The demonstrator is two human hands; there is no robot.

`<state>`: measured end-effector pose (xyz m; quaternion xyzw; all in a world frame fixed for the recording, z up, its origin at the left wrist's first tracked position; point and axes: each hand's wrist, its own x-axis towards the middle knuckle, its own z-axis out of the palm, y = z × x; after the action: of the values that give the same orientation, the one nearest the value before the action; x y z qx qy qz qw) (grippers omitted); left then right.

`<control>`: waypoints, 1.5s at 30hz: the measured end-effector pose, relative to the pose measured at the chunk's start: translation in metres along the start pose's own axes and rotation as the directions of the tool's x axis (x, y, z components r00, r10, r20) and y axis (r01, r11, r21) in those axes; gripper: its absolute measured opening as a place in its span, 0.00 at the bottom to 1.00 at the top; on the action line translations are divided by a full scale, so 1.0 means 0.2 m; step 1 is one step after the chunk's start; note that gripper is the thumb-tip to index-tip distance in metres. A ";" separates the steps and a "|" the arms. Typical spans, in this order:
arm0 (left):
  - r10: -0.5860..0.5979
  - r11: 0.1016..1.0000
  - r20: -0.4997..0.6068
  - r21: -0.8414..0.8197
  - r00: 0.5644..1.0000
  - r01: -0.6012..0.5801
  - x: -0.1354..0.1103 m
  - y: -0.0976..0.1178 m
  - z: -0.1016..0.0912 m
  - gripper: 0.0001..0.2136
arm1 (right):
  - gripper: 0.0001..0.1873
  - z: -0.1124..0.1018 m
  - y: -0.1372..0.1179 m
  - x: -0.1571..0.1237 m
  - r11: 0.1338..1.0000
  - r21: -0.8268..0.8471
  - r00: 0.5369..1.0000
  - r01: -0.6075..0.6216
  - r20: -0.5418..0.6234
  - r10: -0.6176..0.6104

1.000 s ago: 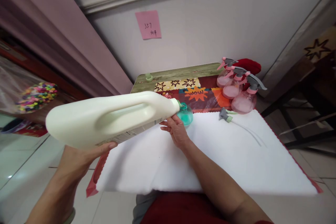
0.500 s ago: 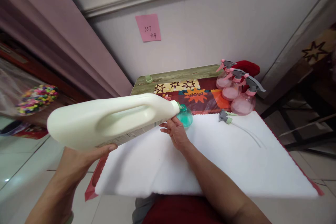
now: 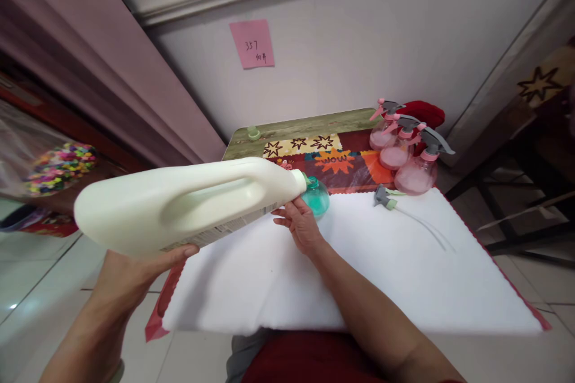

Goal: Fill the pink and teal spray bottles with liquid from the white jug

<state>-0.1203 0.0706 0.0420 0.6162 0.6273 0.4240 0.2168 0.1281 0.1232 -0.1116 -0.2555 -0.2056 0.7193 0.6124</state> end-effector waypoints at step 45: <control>-0.070 0.996 0.046 -0.060 0.996 0.073 0.00 0.02 0.00 0.34 | 0.25 -0.01 0.00 0.00 1.000 -0.005 1.000 0.006 0.008 -0.006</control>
<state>-0.1184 0.0712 0.0446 0.5955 0.6308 0.4215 0.2644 0.1284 0.1227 -0.1129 -0.2536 -0.2102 0.7181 0.6130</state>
